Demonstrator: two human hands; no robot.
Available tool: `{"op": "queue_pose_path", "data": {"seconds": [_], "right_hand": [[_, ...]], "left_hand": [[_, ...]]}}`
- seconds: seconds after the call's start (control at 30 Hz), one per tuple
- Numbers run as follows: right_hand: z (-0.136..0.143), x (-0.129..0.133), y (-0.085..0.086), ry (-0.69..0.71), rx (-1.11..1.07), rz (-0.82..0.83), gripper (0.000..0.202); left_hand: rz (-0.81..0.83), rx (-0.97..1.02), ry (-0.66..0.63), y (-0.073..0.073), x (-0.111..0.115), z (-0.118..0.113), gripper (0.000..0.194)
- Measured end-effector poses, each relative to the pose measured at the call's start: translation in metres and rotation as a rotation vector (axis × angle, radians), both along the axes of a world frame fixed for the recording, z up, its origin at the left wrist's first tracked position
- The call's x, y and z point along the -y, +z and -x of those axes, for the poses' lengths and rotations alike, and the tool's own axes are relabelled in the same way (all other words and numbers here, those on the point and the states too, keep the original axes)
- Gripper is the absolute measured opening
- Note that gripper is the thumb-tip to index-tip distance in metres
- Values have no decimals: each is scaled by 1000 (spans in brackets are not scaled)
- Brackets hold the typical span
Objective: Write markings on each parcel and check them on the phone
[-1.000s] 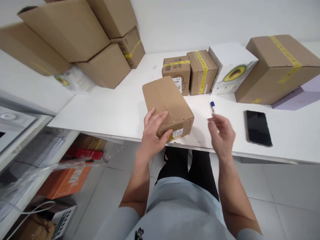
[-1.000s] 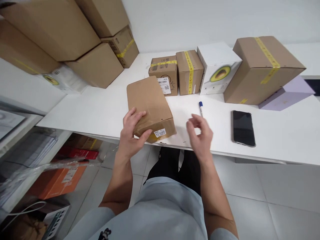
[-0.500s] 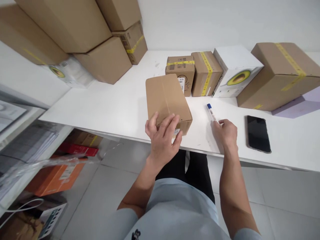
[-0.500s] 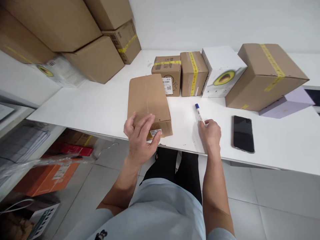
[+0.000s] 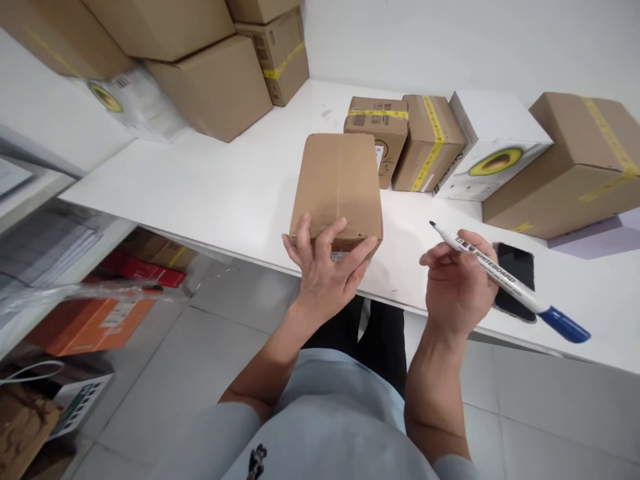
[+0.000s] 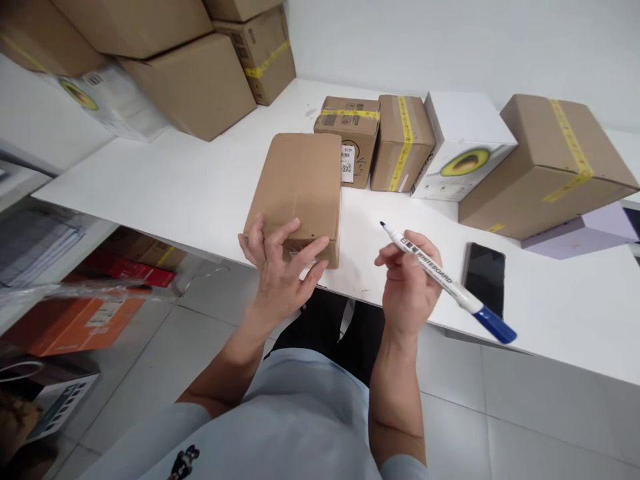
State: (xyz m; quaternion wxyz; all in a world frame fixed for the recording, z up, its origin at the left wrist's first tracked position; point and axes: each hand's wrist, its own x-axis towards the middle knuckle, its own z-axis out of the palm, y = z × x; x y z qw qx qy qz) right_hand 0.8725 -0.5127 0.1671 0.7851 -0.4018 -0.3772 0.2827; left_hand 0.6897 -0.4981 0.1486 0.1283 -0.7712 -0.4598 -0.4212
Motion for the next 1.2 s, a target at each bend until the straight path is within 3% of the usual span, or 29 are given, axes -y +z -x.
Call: {"op": "queue_pose_path", "data": {"seconds": [0.2,0.47,0.67,0.83,0.97,1.1,1.2], "right_hand": [[23,-6,7,49,185,-48,11],[43,-13,7,19,329,-21,18],[43,-15,-1,-4,444,-30,17],[37,-17,-9,-50,659,-109,16],[38,-25,-8,-17,560,-73,20],[40,-29,-3,155,299,-3,23],[40,-27,0,178,225,-31,22]], "left_hand": [[10,58,-3,0,2,-4,29],[-54,71,16,-4,-1,-6,31],[-47,76,51,-4,-4,-7,28],[-141,98,37,-7,-7,-6,27],[-116,160,38,-9,-10,-4,30],[-150,202,27,-4,-16,-3,18],[-175,207,0,2,-18,-3,12]]}}
